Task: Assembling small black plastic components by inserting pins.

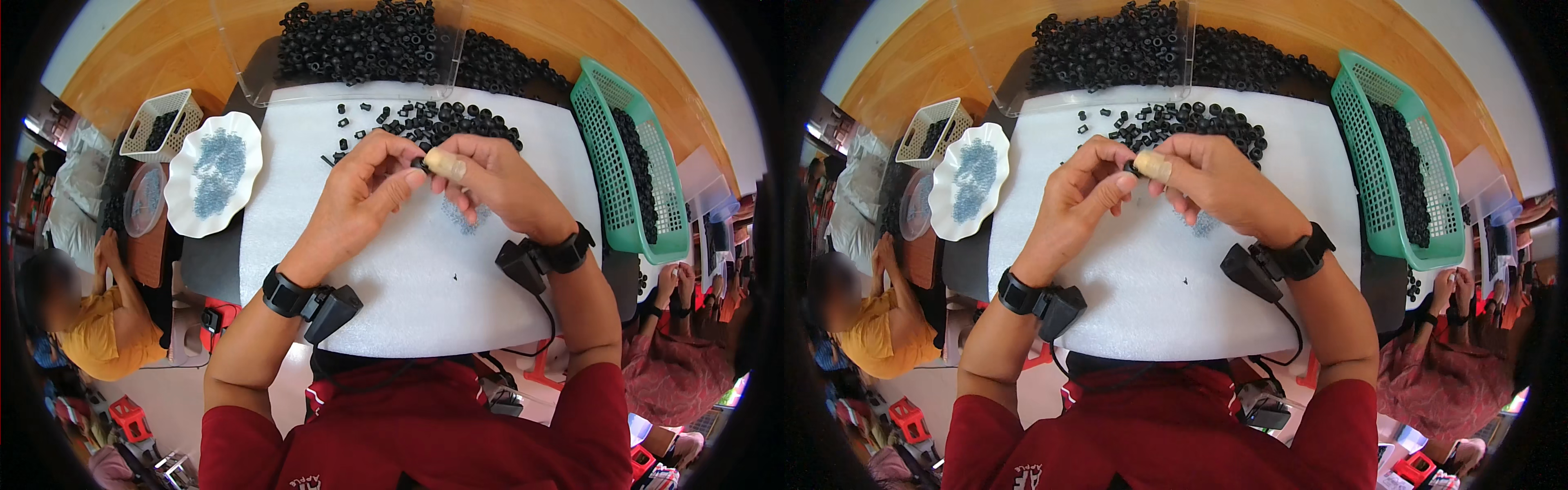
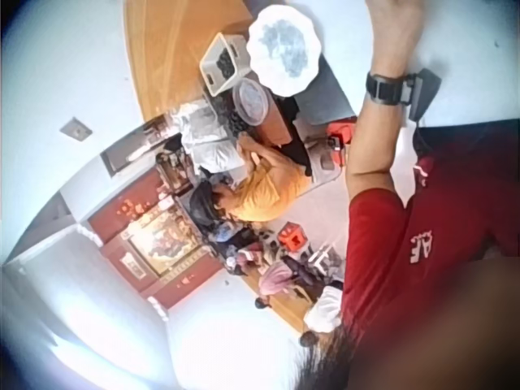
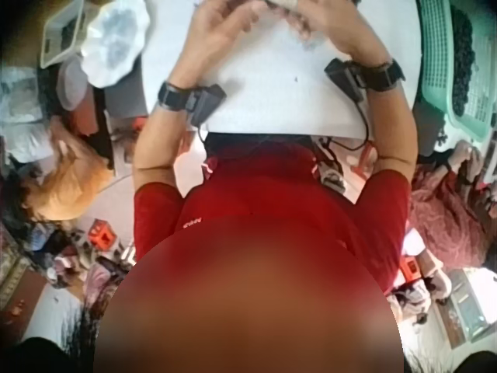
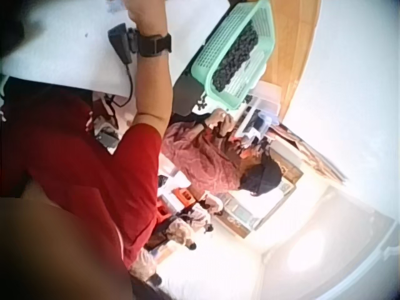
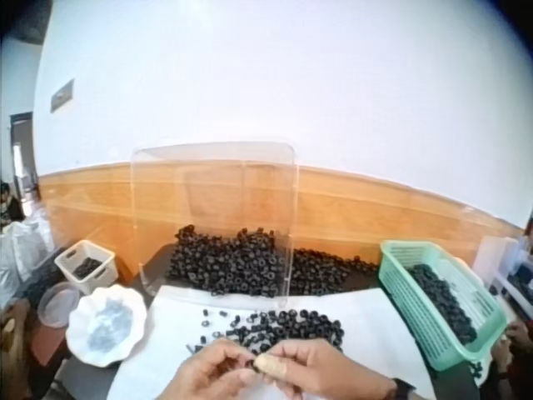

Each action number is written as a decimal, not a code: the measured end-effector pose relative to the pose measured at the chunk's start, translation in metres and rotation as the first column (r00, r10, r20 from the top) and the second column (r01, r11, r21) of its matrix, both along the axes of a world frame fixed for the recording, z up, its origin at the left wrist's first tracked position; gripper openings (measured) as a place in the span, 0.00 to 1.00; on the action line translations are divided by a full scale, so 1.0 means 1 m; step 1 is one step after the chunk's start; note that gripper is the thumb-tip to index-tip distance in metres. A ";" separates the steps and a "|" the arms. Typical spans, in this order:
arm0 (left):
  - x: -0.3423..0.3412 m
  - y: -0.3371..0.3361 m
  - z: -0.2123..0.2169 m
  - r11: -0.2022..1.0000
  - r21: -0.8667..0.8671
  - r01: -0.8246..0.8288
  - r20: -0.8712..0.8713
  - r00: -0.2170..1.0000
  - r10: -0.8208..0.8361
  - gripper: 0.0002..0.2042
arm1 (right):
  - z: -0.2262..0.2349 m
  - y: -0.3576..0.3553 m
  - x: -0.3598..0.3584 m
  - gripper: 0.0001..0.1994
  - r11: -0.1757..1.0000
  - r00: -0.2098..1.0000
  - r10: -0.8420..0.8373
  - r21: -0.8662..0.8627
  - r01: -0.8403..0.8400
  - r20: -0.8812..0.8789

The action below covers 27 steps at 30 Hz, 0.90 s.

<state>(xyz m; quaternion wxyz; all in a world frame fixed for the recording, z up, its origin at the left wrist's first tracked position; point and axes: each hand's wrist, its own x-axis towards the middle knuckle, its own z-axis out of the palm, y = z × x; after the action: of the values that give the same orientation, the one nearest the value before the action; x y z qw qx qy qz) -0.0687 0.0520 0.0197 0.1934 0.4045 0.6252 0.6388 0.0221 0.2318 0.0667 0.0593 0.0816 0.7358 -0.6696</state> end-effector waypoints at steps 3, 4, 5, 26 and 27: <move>-0.002 0.000 0.004 0.998 0.048 -0.032 0.190 0.981 0.022 0.09 | -0.001 0.014 0.000 0.11 0.956 0.981 -0.109 0.255 0.148 -0.162; -0.005 0.000 0.004 0.993 0.084 -0.086 0.229 0.971 0.065 0.09 | -0.003 0.020 0.001 0.08 0.945 0.960 -0.150 0.252 0.210 -0.237; -0.007 0.000 0.005 0.983 0.114 -0.145 0.267 0.957 0.110 0.09 | -0.006 0.026 0.001 0.08 0.945 0.960 -0.150 0.251 0.210 -0.236; -0.018 -0.011 0.011 0.917 0.195 -0.349 0.270 0.918 0.292 0.11 | -0.032 0.002 -0.008 0.07 0.397 0.888 0.293 0.890 0.225 -0.355; -0.017 -0.011 0.011 0.921 0.189 -0.340 0.269 0.920 0.284 0.11 | -0.032 0.002 -0.008 0.07 0.396 0.888 0.294 0.890 0.224 -0.354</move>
<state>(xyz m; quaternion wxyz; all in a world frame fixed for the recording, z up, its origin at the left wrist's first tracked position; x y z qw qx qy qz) -0.0860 0.0409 0.0305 0.1130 0.2396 0.5755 0.7737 0.0142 0.2340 0.0345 -0.1562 -0.0761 0.9732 -0.1508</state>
